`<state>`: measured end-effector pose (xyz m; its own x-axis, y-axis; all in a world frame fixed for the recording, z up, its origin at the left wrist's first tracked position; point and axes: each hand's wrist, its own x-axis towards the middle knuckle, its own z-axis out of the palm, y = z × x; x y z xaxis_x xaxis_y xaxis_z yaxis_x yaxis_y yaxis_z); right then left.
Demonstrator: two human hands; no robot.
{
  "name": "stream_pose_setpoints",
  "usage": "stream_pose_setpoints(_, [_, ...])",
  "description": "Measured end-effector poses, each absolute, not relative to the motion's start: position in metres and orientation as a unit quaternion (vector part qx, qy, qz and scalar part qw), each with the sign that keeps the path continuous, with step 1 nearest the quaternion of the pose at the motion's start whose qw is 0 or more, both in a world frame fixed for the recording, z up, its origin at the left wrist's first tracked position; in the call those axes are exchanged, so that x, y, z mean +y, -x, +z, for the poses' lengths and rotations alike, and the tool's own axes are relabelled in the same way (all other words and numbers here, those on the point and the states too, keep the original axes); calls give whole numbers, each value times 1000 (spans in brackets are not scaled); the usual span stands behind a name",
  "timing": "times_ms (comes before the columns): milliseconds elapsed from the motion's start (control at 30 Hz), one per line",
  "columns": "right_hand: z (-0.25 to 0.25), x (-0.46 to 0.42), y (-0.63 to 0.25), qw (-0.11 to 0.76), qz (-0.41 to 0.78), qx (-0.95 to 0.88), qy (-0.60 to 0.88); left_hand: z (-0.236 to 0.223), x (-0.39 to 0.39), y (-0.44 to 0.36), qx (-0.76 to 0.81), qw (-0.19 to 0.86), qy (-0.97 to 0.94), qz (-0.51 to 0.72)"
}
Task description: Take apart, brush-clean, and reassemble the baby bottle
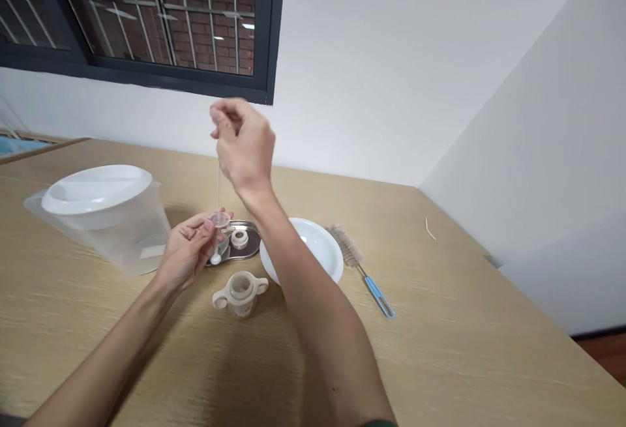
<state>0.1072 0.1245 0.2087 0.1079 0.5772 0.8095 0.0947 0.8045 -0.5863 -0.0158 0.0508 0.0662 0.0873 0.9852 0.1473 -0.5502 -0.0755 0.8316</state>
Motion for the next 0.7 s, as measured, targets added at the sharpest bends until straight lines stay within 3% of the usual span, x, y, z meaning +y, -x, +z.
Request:
stream_pose_setpoints(233, [236,106,-136,729,96,-644,213,64,53,18,268,603,-414,627])
stream_pose_setpoints(700, [206,99,-120,746,167,-599,239,63,49,19,271,598,-437,614])
